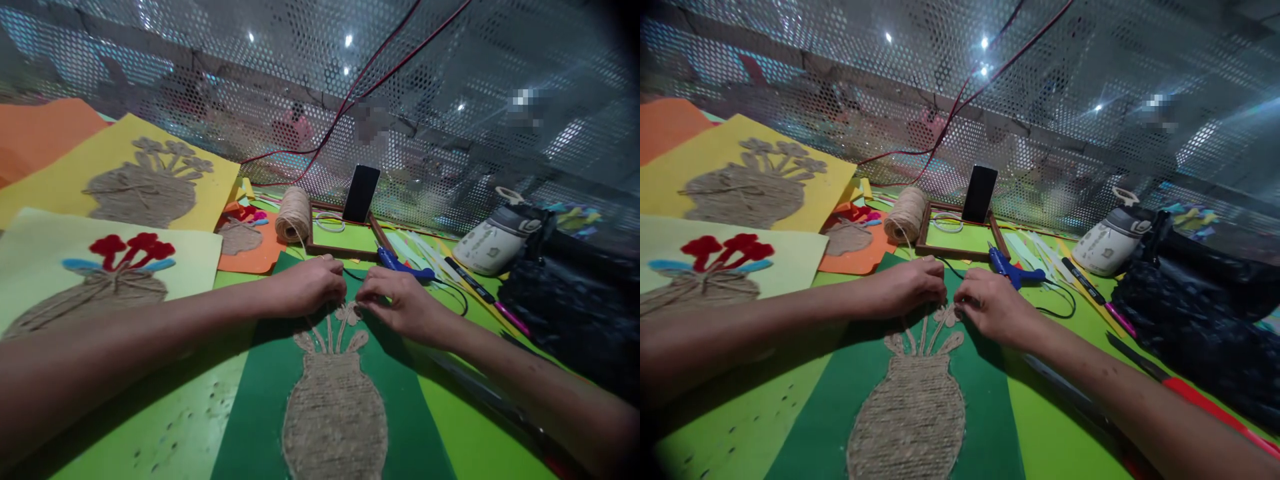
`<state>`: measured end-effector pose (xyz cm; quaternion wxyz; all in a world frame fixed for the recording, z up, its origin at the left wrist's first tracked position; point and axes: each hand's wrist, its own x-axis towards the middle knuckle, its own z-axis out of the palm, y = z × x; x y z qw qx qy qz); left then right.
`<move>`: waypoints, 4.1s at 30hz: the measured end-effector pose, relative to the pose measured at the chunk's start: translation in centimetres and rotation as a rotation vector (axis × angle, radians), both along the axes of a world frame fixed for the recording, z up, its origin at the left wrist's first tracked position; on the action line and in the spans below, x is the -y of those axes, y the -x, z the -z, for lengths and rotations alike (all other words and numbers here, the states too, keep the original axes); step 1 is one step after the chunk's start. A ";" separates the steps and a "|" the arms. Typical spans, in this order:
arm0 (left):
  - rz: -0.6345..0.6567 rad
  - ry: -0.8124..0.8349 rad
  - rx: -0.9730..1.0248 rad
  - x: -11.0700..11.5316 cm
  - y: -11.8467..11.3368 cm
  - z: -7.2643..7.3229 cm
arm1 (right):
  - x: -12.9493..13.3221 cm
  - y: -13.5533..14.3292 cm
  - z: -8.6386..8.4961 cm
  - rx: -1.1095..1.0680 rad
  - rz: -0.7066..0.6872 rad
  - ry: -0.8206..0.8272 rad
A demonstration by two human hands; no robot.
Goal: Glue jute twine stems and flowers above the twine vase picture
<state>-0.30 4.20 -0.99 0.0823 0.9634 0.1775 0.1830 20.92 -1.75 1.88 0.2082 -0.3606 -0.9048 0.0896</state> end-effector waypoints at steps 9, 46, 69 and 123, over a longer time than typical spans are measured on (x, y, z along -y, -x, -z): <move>0.008 -0.018 0.039 -0.4 -0.2 0.5 | 0.4 -0.4 1.6 -0.034 -0.061 0.019; 0.047 -0.013 0.125 -0.3 -0.5 0.9 | 0.4 -0.1 1.9 0.030 -0.101 0.063; -0.043 -0.037 0.086 -0.4 -0.3 1.0 | 1.3 0.7 1.3 0.066 -0.028 0.085; -0.294 0.086 -0.157 2.6 -0.7 -1.1 | 1.5 1.2 1.0 0.160 0.034 0.046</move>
